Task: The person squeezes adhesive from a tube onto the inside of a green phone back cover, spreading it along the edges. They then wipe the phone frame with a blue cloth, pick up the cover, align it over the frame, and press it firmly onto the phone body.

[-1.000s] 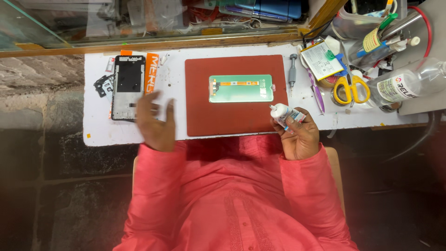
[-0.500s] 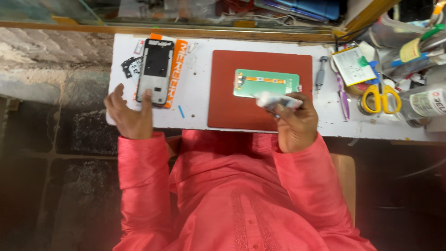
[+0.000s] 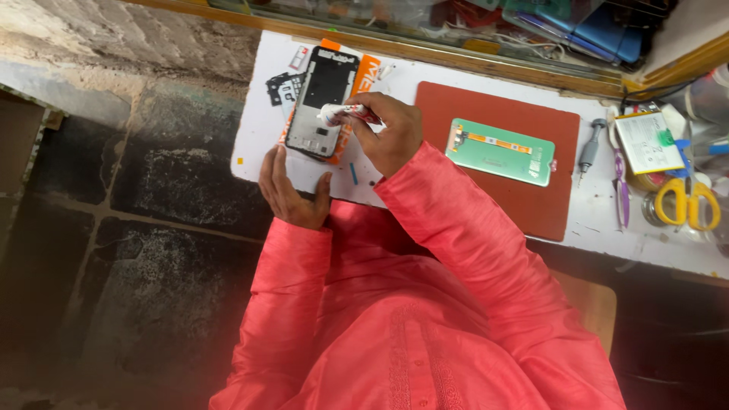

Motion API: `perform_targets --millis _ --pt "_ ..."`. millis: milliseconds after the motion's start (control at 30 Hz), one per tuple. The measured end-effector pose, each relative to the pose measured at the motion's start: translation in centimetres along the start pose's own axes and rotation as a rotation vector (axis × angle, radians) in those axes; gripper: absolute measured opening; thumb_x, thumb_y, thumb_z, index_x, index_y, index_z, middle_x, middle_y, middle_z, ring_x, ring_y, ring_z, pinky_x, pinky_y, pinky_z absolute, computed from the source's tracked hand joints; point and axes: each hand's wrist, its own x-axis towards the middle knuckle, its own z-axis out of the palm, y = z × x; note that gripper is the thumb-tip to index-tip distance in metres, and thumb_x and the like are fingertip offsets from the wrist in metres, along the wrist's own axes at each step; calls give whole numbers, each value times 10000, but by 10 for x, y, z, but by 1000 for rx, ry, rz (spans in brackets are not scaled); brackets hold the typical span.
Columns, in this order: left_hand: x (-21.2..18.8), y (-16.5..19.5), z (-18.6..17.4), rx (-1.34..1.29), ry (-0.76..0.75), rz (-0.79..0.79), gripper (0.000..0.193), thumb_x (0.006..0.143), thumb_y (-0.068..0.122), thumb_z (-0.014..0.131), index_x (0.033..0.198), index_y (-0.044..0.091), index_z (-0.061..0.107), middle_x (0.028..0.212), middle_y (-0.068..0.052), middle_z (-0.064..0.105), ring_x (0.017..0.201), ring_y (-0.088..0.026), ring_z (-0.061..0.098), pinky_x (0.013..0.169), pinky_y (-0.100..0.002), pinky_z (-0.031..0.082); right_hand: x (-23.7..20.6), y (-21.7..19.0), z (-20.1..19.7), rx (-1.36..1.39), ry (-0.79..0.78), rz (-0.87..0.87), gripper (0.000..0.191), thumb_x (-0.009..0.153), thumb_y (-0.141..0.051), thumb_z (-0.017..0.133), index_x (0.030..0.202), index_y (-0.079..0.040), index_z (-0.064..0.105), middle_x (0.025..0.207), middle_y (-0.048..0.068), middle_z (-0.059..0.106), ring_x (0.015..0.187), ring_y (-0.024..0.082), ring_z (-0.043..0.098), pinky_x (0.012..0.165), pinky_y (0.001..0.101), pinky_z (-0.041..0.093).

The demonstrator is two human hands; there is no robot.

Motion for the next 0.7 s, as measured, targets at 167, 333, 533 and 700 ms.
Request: perform_targets --millis 167,333,533,700 --pt "-3 -2 10 -4 104 11 732 939 410 785 1442 -41 502 1421 -231 570 1327 -388 566 1132 -494 438 5 9 17 -16 -50 -1 240 875 4 811 1088 -27 705 990 132 755 891 239 777 796 310 633" --pt "-6 -4 13 -9 124 14 733 937 419 780 1430 -49 506 1403 -230 582 1310 -384 578 1116 -494 439 7 15 21 -47 -77 1 229 870 12 795 1078 -26 708 983 133 757 889 248 777 784 312 630" --pt "1 5 7 11 49 -52 872 868 419 869 1486 -34 451 1458 -229 523 1370 -395 524 1159 -509 424 6 17 23 4 -44 43 229 869 22 785 1082 -23 714 975 113 765 874 207 770 788 293 620" --pt "19 16 -1 50 -157 -224 1124 765 458 957 1560 -31 330 1521 -262 424 1423 -434 419 1174 -548 376 -4 17 7 572 65 350 171 927 32 728 1087 1 676 1001 93 778 940 165 771 872 277 624"
